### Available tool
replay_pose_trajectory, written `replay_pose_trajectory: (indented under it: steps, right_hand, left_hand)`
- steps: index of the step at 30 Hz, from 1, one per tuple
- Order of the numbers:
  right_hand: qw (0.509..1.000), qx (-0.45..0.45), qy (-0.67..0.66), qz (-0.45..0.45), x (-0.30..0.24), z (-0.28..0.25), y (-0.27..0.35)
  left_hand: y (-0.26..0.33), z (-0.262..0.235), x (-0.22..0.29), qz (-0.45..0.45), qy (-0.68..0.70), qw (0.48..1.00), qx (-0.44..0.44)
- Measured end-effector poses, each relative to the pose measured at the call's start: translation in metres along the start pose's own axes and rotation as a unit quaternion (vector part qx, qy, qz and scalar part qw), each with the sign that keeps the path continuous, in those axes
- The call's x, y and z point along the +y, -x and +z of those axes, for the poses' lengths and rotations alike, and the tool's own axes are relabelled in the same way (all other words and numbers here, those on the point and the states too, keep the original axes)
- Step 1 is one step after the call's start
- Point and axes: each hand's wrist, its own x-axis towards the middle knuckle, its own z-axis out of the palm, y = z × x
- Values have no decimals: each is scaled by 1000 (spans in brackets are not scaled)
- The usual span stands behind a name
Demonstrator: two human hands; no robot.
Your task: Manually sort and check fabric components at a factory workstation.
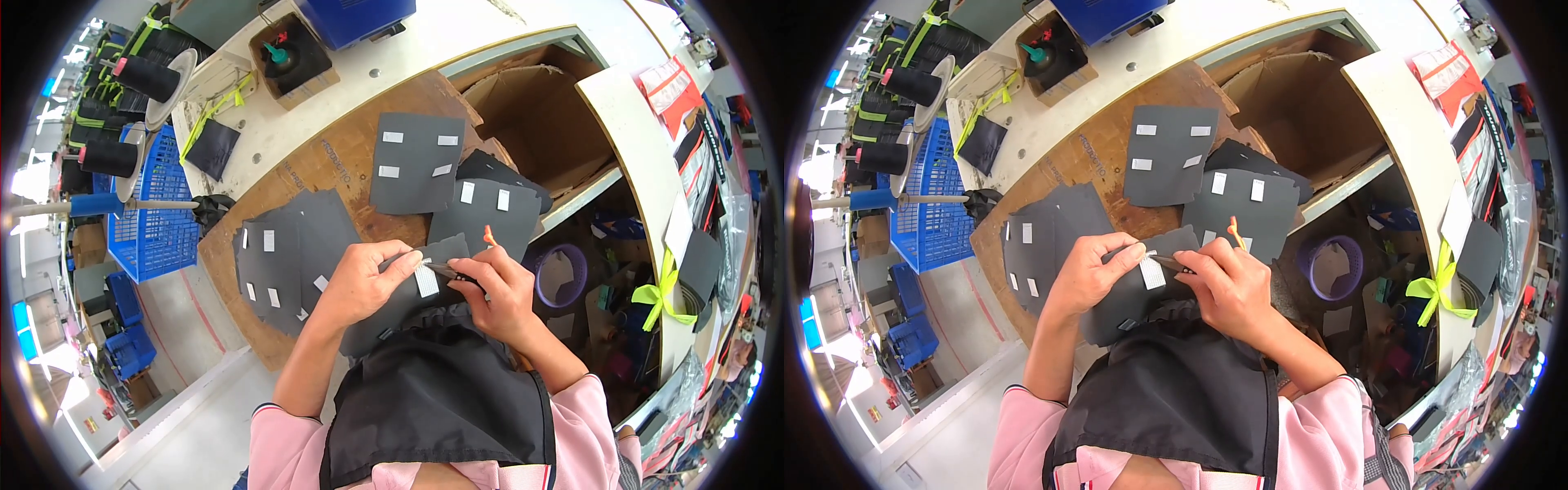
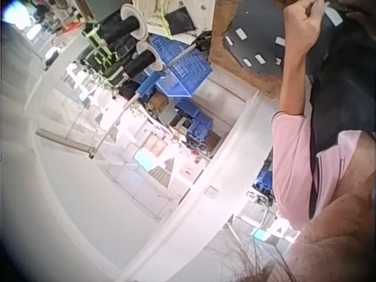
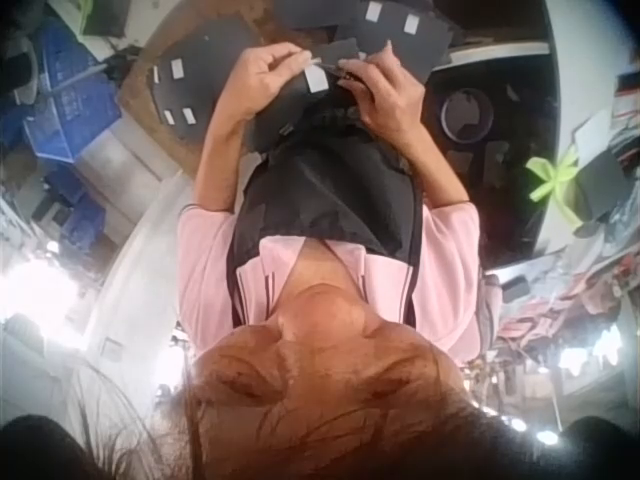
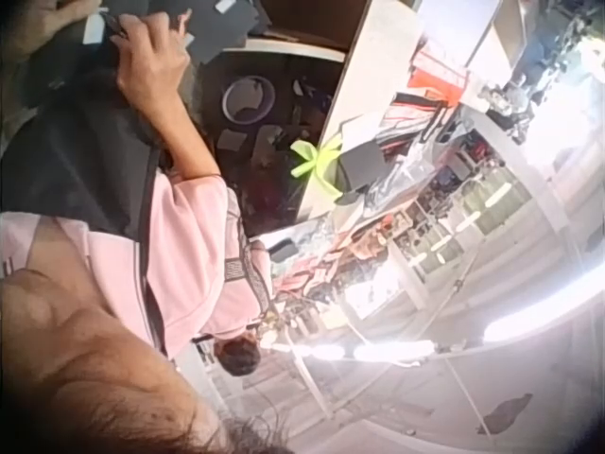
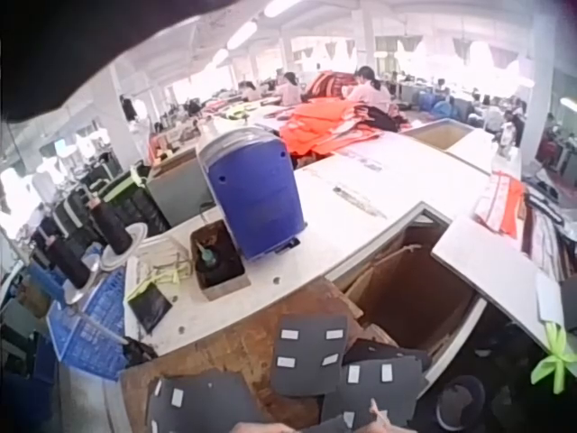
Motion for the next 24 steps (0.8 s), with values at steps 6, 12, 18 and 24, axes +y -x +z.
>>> replay_pose_trajectory:
  steps: [6, 12, 18, 24]
  right_hand:
    - [999, 10, -12, 48, -1, -5, 5]
    - [999, -2, -24, 44, -3, -2, 2]
    - [998, 35, -32, 28, 16, 7, 7]
    - [879, 57, -121, 458, 94, 9, 56]
  left_hand:
    - [-1, 1, -2, -3, 22, 1000, -3]
    - [-1, -2, 0, -17, 5, 1000, -19]
    - [10, -17, 5, 16, -51, 999, 10]
    - [38, -102, -22, -83, -234, 939, 236]
